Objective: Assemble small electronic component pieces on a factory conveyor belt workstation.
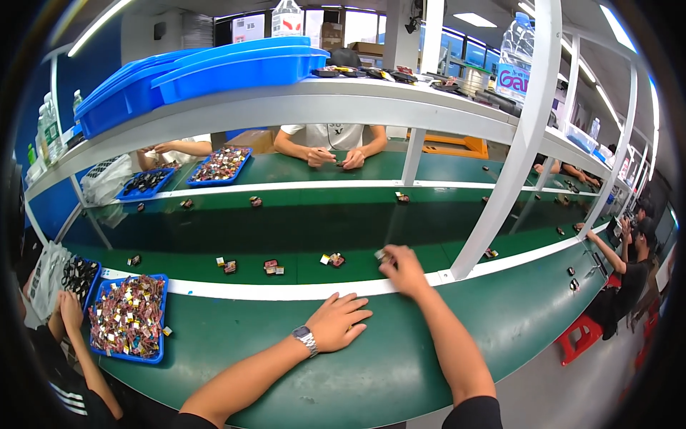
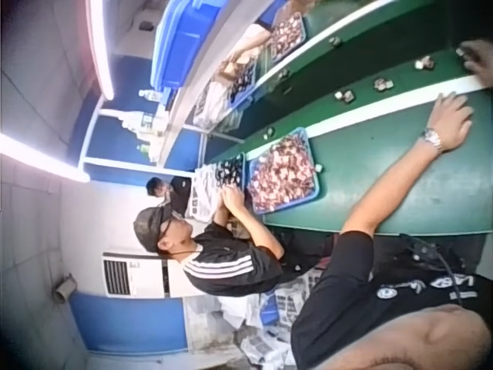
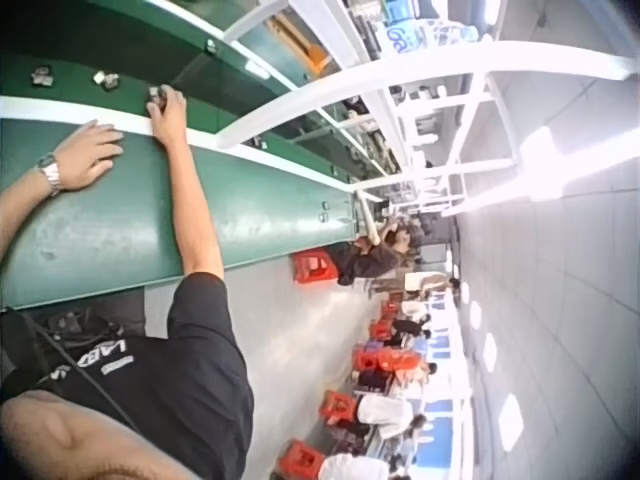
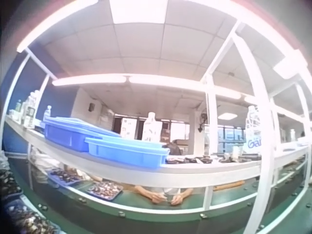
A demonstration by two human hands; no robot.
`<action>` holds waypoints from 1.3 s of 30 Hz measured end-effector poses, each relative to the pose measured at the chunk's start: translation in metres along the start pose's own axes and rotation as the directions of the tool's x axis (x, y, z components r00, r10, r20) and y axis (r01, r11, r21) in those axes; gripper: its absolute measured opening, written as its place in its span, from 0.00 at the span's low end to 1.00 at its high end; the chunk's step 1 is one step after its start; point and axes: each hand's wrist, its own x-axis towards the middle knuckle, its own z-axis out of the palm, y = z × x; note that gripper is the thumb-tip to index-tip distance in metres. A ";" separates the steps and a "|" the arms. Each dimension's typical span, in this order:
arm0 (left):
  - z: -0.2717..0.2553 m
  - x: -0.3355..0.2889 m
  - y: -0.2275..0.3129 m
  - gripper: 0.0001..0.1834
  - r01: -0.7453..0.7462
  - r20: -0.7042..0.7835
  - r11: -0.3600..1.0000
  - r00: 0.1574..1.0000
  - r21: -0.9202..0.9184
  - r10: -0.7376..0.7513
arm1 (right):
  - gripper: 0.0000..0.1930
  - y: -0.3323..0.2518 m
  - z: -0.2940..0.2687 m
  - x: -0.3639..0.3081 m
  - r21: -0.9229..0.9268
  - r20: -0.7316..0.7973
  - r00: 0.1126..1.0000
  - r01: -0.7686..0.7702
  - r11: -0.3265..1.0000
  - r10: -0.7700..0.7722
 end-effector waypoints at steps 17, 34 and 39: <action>-0.068 -0.182 0.069 0.17 0.222 -0.124 0.963 0.963 -0.151 -0.241 | 0.32 -0.163 0.030 -0.062 0.218 0.349 0.893 0.220 0.951 -0.286; -0.037 -0.073 -0.051 0.14 0.360 -0.137 0.535 0.720 -0.765 -0.680 | 0.30 -0.073 0.052 -0.007 0.410 0.025 0.997 -0.076 0.909 0.073; -0.057 -0.110 -0.058 0.24 0.208 0.172 -0.033 0.700 -0.978 -0.693 | 0.42 -0.175 0.055 -0.035 0.541 0.230 0.895 0.208 0.815 -0.382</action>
